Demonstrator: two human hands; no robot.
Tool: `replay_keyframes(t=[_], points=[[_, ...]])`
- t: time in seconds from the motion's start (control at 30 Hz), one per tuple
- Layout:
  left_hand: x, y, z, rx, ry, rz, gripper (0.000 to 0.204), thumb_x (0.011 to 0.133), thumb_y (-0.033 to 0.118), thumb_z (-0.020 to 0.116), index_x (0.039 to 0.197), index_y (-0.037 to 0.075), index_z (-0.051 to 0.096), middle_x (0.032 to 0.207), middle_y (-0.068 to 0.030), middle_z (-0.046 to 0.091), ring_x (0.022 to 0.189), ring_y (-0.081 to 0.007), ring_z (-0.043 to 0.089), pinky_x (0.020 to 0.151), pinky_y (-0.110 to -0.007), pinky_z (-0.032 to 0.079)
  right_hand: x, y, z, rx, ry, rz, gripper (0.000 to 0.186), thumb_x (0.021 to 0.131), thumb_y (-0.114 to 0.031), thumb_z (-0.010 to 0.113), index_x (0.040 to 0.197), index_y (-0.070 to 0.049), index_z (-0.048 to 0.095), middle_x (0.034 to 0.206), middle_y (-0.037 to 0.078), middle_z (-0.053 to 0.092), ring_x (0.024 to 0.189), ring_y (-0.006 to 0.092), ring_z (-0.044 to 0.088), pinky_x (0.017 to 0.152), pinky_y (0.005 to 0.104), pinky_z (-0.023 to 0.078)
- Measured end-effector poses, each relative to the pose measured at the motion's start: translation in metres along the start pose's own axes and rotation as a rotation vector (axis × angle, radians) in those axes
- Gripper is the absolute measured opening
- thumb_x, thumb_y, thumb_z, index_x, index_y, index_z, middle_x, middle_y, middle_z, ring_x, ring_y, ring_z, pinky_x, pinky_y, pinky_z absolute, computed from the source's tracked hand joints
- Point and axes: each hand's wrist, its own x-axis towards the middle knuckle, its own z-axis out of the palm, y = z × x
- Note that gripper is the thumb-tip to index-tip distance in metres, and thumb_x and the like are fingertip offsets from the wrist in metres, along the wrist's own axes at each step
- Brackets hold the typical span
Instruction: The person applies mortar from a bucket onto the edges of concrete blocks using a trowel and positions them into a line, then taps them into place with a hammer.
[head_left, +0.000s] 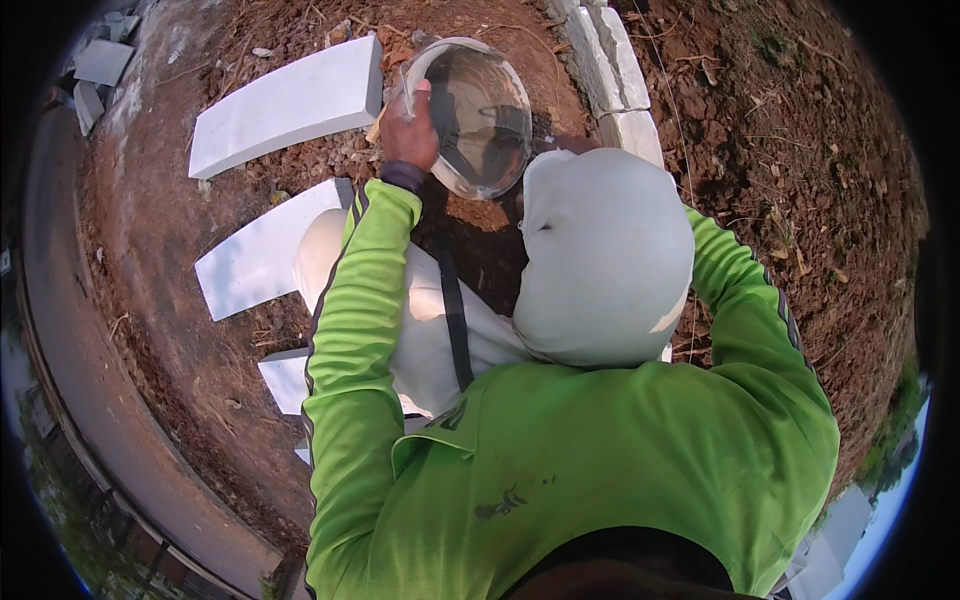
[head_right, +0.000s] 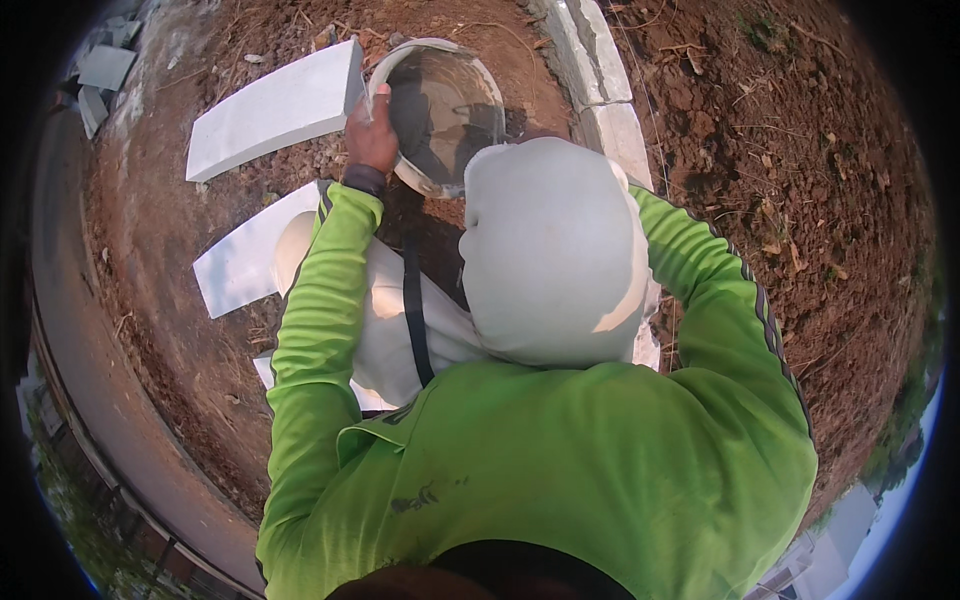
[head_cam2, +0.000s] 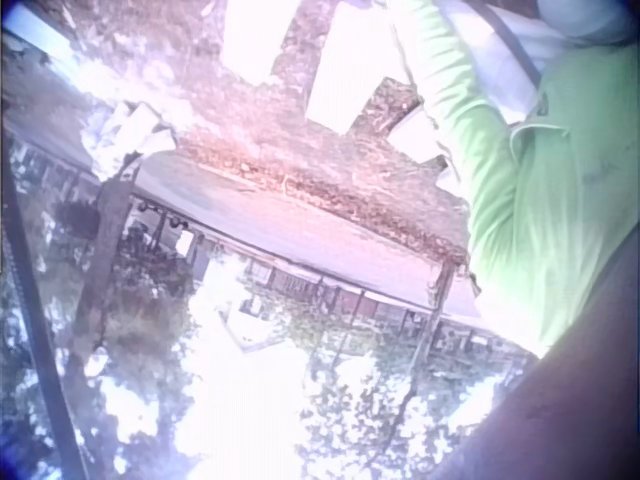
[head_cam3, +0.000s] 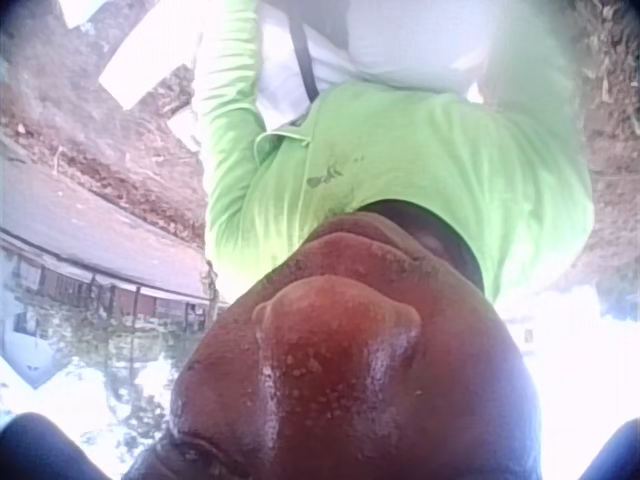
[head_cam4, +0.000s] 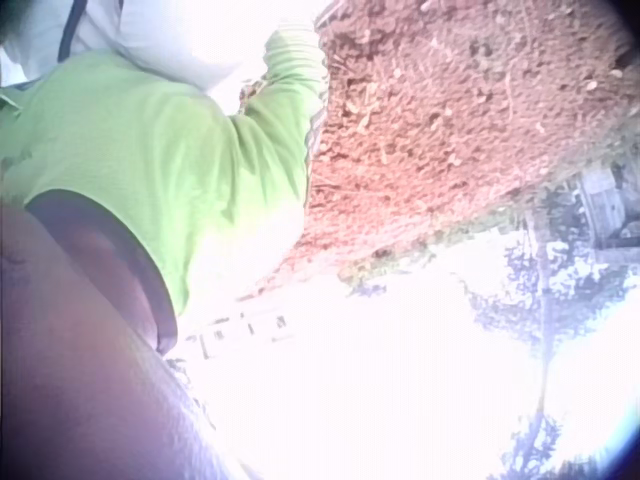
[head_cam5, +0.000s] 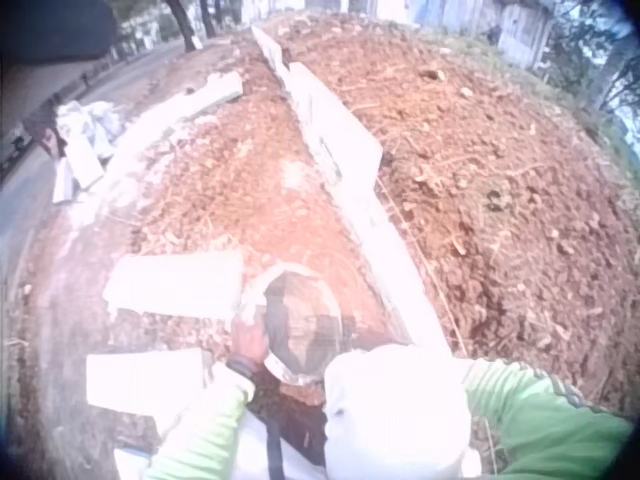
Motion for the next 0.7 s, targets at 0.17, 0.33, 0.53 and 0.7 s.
replay_keyframes(t=[0.17,0.33,0.53,0.7], points=[[0.004,0.005,0.002,-0.003,0.027,-0.104,0.053,0.1,0.044,0.051,0.12,-0.005,0.063,0.113,-0.0223,0.067,0.107,-0.0355,0.062,0.095,-0.04,0.044,-0.009,0.015,0.057,0.343,-0.041,-0.082,0.03,0.092,-0.031,0.062,0.115,-0.011,0.068,0.102,0.022,0.07,0.09,0.0382,0.066,0.078,0.0428,0.052],[0.006,-0.006,0.003,-0.108,0.067,-0.107,0.057,0.102,0.046,0.047,0.117,-0.005,0.065,0.112,-0.022,0.068,0.105,-0.034,0.062,0.095,-0.039,0.044,0.0,0.031,0.08,0.797,-0.029,-0.05,0.031,0.093,-0.032,0.06,0.115,-0.011,0.068,0.103,0.022,0.069,0.092,0.0383,0.066,0.079,0.0424,0.051],[0.004,-0.003,-0.004,-0.079,0.007,-0.161,0.063,0.103,0.049,0.044,0.114,-0.01,0.063,0.102,-0.021,0.068,0.096,-0.0275,0.061,0.09,-0.037,0.044,0.021,0.071,0.107,1.466,0.103,0.068,0.031,0.094,-0.032,0.058,0.115,-0.011,0.068,0.103,0.022,0.069,0.095,0.0385,0.065,0.081,0.0419,0.051],[0.004,0.002,-0.003,-0.008,0.028,-0.119,0.066,0.102,0.05,0.046,0.118,-0.011,0.061,0.106,-0.022,0.068,0.099,-0.0301,0.061,0.093,-0.037,0.044,0.007,0.09,0.082,1.316,0.597,0.379,0.04,0.095,-0.036,0.053,0.116,-0.006,0.067,0.108,0.023,0.069,0.099,0.0376,0.066,0.085,0.0428,0.051]])
